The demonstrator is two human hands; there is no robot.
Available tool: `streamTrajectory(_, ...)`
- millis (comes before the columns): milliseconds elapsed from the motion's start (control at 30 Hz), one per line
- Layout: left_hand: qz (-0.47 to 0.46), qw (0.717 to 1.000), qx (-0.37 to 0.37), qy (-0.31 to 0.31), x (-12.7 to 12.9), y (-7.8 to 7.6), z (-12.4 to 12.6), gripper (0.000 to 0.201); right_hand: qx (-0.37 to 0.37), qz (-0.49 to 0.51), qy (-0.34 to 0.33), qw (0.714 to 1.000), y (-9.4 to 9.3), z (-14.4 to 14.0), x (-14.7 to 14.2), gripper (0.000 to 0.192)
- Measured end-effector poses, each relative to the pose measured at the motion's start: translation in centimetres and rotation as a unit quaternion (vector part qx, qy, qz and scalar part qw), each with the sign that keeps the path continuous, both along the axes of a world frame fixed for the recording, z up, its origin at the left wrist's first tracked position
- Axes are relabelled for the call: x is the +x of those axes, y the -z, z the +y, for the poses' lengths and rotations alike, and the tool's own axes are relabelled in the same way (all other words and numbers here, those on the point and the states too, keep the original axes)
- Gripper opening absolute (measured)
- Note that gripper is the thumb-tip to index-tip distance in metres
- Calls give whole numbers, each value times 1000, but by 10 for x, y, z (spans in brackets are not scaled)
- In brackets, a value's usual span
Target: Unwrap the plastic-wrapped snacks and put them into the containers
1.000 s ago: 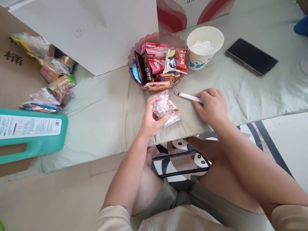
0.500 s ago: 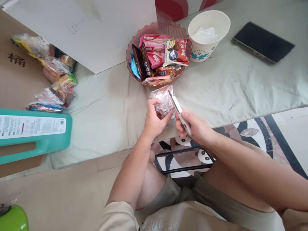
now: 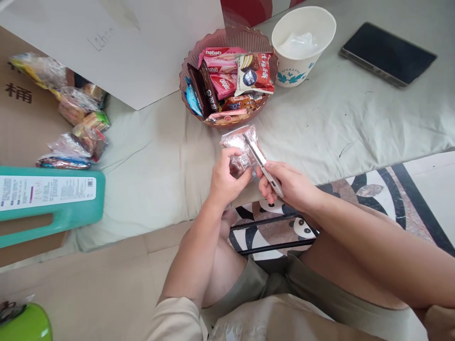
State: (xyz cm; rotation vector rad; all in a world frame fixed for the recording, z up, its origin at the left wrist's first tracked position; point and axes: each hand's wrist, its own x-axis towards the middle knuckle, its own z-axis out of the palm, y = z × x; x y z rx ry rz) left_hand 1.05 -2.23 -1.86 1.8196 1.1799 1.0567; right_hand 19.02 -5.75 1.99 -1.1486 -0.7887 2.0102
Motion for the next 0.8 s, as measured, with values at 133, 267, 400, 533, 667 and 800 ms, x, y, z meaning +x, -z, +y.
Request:
streamTrajectory(133,-19,996,56,-61,-5,-7,-5,36,-16,-25,-53,998,-7,-2,-1,30)
streamTrajectory(267,-78,988,50,-126,-14,-12,-6,40,-9,-39,-107,993,-9,-4,-4,29)
streamTrajectory(400,-132,975,7,-177,-22,-10,1,59,3,-45,-148,988,-3,-7,-6,32)
streamTrajectory(533,-174,964,-11,-203,-32,-8,7,59,33,-73,-167,983,0,-8,-5,32)
streamTrajectory(667,-189,959,-15,-209,-48,-8,10,45,64,-139,-200,968,-6,-3,8,31)
streamTrajectory(800,-219,945,-45,-239,-54,-12,11,44,260,-377,-120,881,-3,10,36,35)
